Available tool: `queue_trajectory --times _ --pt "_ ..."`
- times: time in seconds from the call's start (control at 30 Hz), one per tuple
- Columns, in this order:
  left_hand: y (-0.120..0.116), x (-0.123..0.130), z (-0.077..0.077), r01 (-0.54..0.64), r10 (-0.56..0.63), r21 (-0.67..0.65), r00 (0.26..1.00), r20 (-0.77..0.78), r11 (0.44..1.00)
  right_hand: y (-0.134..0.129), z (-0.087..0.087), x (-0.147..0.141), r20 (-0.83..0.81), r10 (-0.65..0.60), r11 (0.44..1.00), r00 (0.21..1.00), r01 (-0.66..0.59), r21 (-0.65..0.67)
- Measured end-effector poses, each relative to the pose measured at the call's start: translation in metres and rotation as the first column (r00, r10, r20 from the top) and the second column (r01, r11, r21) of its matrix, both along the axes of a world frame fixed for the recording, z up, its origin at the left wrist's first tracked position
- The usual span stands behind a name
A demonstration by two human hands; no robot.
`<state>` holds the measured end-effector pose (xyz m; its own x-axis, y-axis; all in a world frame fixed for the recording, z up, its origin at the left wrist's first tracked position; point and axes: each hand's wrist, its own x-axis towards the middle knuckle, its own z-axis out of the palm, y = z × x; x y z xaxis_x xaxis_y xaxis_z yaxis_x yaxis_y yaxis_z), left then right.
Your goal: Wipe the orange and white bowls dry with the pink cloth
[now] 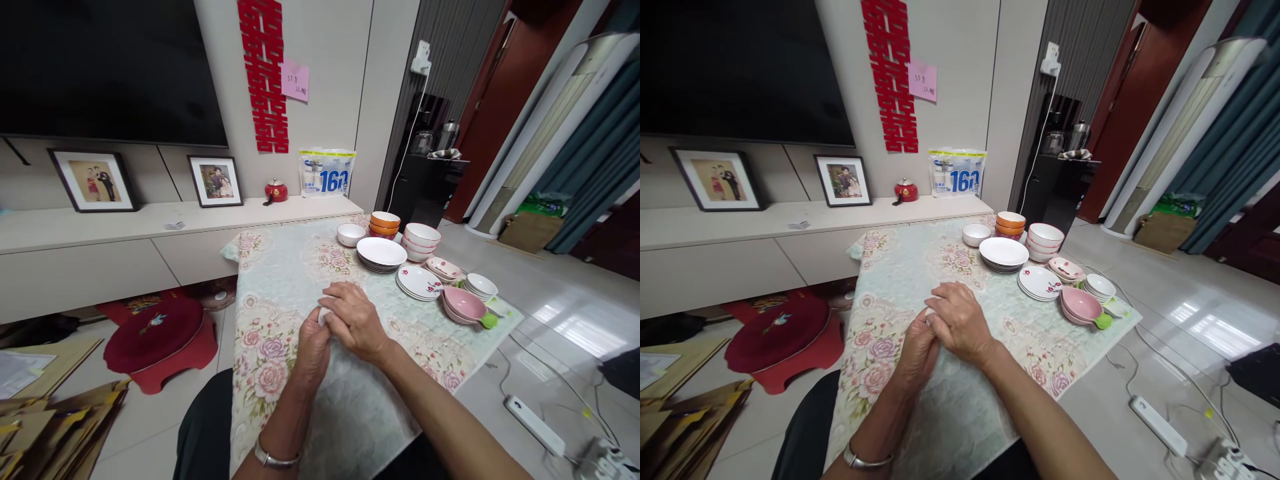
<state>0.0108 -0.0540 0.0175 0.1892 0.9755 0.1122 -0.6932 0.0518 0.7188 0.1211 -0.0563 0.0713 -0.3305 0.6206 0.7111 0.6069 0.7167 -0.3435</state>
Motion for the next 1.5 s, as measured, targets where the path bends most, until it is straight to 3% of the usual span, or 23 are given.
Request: queue_trajectory --times 0.1,0.17,0.27,0.33,0.4,0.47,0.53,0.63,0.8,0.87,0.93,1.03,1.13,1.2,1.3,1.4,1.43,1.5 --pt "-0.002 0.0 0.001 0.03 -0.03 -0.016 0.999 -0.017 0.999 0.015 -0.001 0.015 -0.186 -0.023 0.996 0.982 0.006 -0.09" --pt "-0.003 0.0 0.001 0.044 -0.045 -0.029 0.999 -0.025 0.999 0.027 -0.005 0.026 -0.407 -0.076 0.97 0.91 -0.028 -0.243" --pt "-0.002 -0.001 0.001 0.046 -0.047 -0.033 0.999 -0.007 0.998 0.04 -0.016 0.036 -0.736 -0.227 0.868 0.638 -0.21 -0.449" --pt "-0.002 -0.001 0.001 0.045 -0.045 -0.033 0.999 0.02 0.998 0.043 -0.024 0.036 -0.857 -0.338 0.8 0.389 -0.361 -0.479" --pt "-0.001 -0.002 0.001 0.044 -0.042 -0.032 0.998 0.054 0.999 0.041 -0.031 0.032 -0.893 -0.41 0.747 0.188 -0.493 -0.446" --pt "-0.001 -0.002 0.002 0.056 -0.053 -0.028 0.995 0.083 0.998 0.037 -0.036 0.028 -0.89 -0.447 0.698 0.086 -0.588 -0.408" --pt "-0.002 -0.003 0.003 0.099 -0.097 -0.019 0.992 0.084 0.995 0.034 -0.039 0.028 -0.876 -0.479 0.662 0.055 -0.633 -0.401" --pt "-0.003 -0.004 0.004 0.191 -0.191 0.006 0.981 0.025 0.982 0.034 -0.041 0.036 -0.854 -0.513 0.637 0.085 -0.629 -0.446" --pt "-0.003 -0.004 0.002 0.184 -0.185 -0.019 0.977 -0.106 0.983 0.044 -0.036 0.063 -0.824 -0.432 0.76 0.367 -0.343 -0.551" --pt "-0.003 -0.004 0.001 0.178 -0.182 -0.049 0.977 -0.112 0.983 0.045 -0.03 0.069 -0.805 -0.401 0.779 0.438 -0.299 -0.551" --pt "-0.003 -0.004 0.001 0.167 -0.172 -0.061 0.981 -0.091 0.984 0.041 -0.023 0.068 -0.752 -0.345 0.801 0.561 -0.242 -0.548" --pt "-0.003 -0.003 0.002 0.119 -0.123 -0.054 0.989 -0.084 0.991 0.027 -0.011 0.052 -0.517 -0.198 0.911 0.833 -0.039 -0.411" --pt "-0.003 -0.001 0.003 0.064 -0.066 -0.029 0.995 -0.072 0.998 0.007 -0.003 0.025 -0.246 -0.112 0.984 0.963 0.074 -0.16" --pt "-0.002 -0.001 0.002 0.018 -0.018 -0.003 0.997 -0.069 1.0 -0.002 -0.001 0.01 -0.097 -0.078 0.996 0.992 0.073 -0.053" --pt "-0.001 -0.002 -0.002 0.012 -0.01 0.027 0.996 -0.093 1.0 -0.001 -0.001 0.007 -0.008 -0.016 1.0 1.0 0.016 -0.023" --pt "-0.002 -0.002 -0.005 0.078 -0.077 0.004 0.99 -0.116 0.997 0.015 -0.005 0.025 -0.222 -0.026 0.988 0.975 -0.008 -0.152" --pt "-0.003 -0.002 -0.005 0.096 -0.097 -0.011 0.988 -0.118 0.995 0.022 -0.008 0.032 -0.343 -0.062 0.97 0.937 -0.024 -0.241" --pt "-0.004 -0.002 -0.004 0.112 -0.114 -0.031 0.989 -0.097 0.993 0.033 -0.015 0.044 -0.588 -0.181 0.897 0.789 -0.112 -0.427"
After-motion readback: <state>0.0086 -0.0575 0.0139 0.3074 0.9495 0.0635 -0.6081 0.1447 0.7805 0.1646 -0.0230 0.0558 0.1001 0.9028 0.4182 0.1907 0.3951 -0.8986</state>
